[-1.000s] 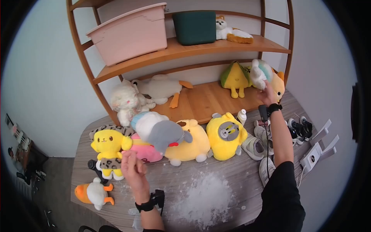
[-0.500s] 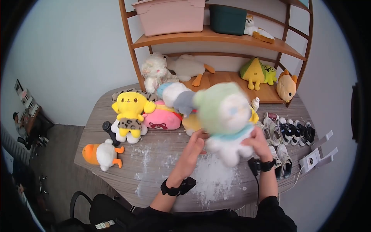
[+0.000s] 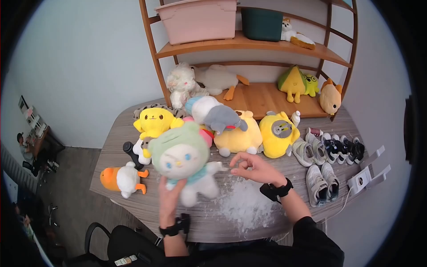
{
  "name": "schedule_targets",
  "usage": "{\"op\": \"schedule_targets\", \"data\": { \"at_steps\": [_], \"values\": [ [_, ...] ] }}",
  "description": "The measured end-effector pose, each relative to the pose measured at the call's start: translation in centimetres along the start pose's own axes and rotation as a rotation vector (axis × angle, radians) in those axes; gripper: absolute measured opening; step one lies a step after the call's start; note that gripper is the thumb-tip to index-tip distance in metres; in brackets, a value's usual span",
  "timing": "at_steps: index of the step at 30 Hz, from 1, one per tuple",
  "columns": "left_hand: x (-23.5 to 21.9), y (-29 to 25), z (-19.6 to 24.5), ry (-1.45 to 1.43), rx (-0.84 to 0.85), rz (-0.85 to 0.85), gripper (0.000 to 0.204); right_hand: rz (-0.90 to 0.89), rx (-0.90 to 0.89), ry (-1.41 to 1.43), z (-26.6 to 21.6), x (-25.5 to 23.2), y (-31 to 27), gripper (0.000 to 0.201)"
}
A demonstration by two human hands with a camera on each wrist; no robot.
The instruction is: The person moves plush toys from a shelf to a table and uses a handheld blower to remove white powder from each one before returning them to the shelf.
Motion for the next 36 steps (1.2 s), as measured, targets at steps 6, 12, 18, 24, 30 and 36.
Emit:
{"op": "schedule_targets", "data": {
  "at_steps": [6, 12, 18, 24, 30, 36],
  "values": [
    [-9.2, 1.5, 1.5, 0.275, -0.135, -0.058, 0.056, 0.169, 0.062, 0.187, 1.8, -2.5, -1.5, 0.037],
    [-12.6, 2.8, 0.4, 0.884, 0.095, 0.18, 0.078, 0.348, 0.061, 0.192, 1.3, -8.3, -3.8, 0.048],
    [-2.7, -0.8, 5.1, 1.045, 0.378, 0.363, 0.092, 0.926, -0.071, 0.322, 2.7, -17.3, -7.0, 0.065],
    [8.7, 1.7, 3.7, 0.463, 0.468, -0.017, 0.048, 1.282, 0.119, 0.168, 9.9, -28.5, -10.4, 0.066],
    [13.0, 5.5, -3.6, 0.33, 0.049, -0.248, 0.037, 1.477, 0.369, 0.041, 19.1, -39.0, -13.8, 0.072],
    [11.8, 5.7, -6.5, 0.3, -0.064, -0.23, 0.032, 1.521, 0.584, 0.015, 21.9, -44.2, -16.5, 0.075]
  ]
}}
Point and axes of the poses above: each hand's wrist, its own y-axis towards the middle knuckle, its own x-axis out of the palm, z = x × y, the point moved 4 cm from there along y, towards the middle knuckle, and after that the axes turned 9 degrees about -y, right-handed, at the moved point
